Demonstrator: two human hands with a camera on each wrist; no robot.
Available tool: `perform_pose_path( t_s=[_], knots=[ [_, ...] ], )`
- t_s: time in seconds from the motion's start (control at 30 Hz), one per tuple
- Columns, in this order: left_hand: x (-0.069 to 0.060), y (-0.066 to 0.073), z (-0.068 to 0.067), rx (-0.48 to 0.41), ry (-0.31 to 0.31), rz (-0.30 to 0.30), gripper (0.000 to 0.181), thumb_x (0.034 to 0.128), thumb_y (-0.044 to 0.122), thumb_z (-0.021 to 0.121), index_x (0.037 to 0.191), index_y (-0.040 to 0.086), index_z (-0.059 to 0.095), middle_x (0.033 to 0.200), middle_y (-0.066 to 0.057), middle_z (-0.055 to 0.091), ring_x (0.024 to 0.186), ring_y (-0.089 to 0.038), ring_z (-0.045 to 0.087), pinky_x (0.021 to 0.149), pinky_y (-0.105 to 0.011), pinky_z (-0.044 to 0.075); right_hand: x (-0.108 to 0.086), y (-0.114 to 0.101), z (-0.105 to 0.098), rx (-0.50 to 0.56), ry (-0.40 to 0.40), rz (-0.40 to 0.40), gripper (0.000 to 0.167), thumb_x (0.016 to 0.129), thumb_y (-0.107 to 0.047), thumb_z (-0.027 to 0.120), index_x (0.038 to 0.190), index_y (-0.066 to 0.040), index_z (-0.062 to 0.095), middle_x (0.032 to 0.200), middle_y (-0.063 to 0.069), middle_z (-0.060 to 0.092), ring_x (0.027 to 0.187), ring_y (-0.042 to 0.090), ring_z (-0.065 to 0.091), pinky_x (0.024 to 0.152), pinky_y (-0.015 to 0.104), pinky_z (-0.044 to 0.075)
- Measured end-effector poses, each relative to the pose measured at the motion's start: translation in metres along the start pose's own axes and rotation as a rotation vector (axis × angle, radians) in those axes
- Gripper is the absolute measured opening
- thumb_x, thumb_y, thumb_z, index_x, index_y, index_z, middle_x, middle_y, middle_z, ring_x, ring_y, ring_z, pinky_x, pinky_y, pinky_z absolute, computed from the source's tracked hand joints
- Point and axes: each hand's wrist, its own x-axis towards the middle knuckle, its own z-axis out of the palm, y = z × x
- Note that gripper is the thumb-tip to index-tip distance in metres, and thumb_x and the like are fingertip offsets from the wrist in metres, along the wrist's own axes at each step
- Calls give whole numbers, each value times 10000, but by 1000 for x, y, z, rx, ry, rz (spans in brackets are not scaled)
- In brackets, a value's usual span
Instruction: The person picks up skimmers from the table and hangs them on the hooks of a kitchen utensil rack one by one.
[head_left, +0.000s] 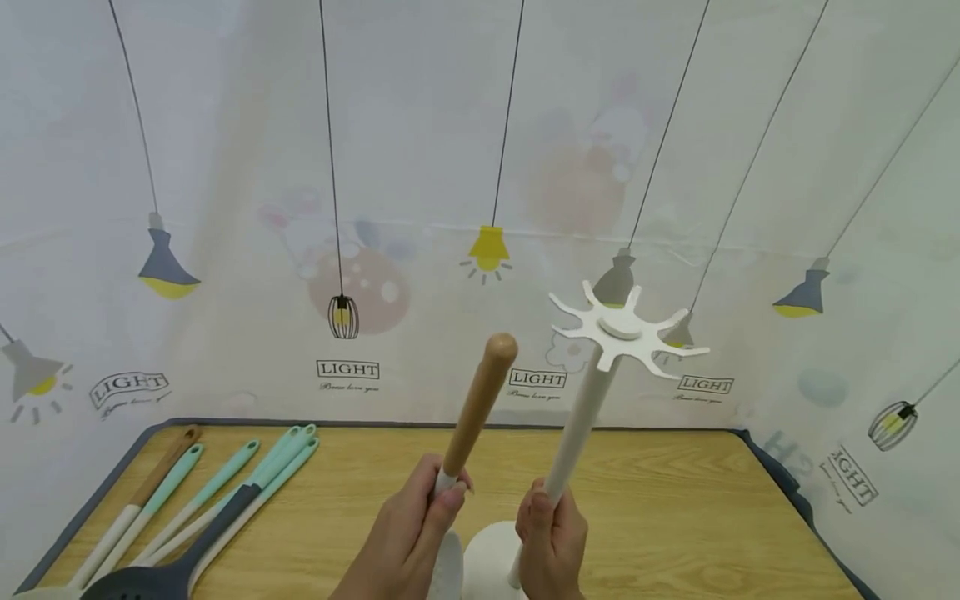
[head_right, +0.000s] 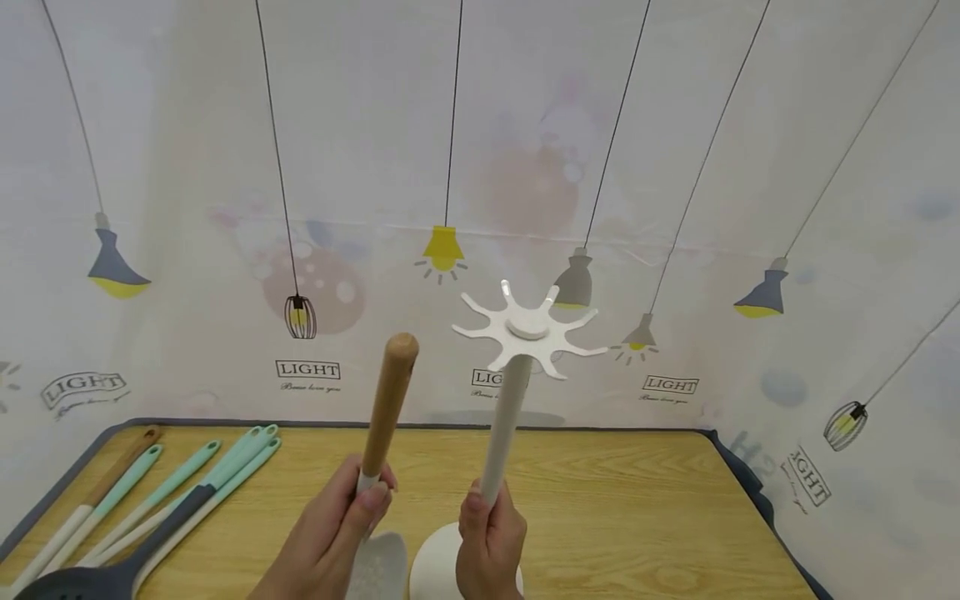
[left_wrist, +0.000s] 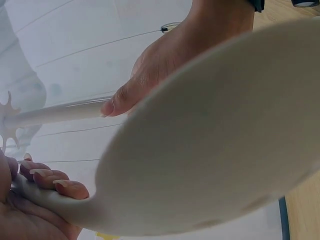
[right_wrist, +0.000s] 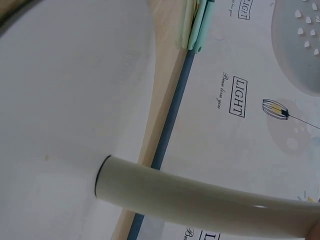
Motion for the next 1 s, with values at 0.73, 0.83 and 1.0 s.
perform_pose_path(
  t_s=[0.73, 0.83, 1.0],
  knots=[
    [10, 6, -6, -75, -14, -151, 89, 1082, 83, 437, 1076, 110, 521, 801, 51, 426, 743, -35, 458, 614, -231, 443, 5, 13, 9, 61, -7, -39, 226, 1060, 41, 390, 861, 120, 462, 573, 100, 353, 424, 142, 334, 361, 142, 320],
    [13, 8, -7, -81, -17, -181, 85, 1087, 115, 441, 1079, 118, 525, 799, 36, 426, 742, -54, 461, 613, -244, 439, 6, 14, 10, 71, -9, -42, 226, 1059, 48, 386, 860, 134, 452, 569, 103, 350, 423, 148, 334, 359, 145, 318],
    [16, 11, -7, -95, -18, -219, 91, 1093, 159, 443, 1083, 129, 528, 786, 27, 420, 721, -62, 447, 588, -244, 427, 8, 15, 12, 56, -2, -34, 209, 1046, 77, 388, 854, 115, 464, 568, 93, 356, 421, 132, 340, 363, 137, 326]
  ],
)
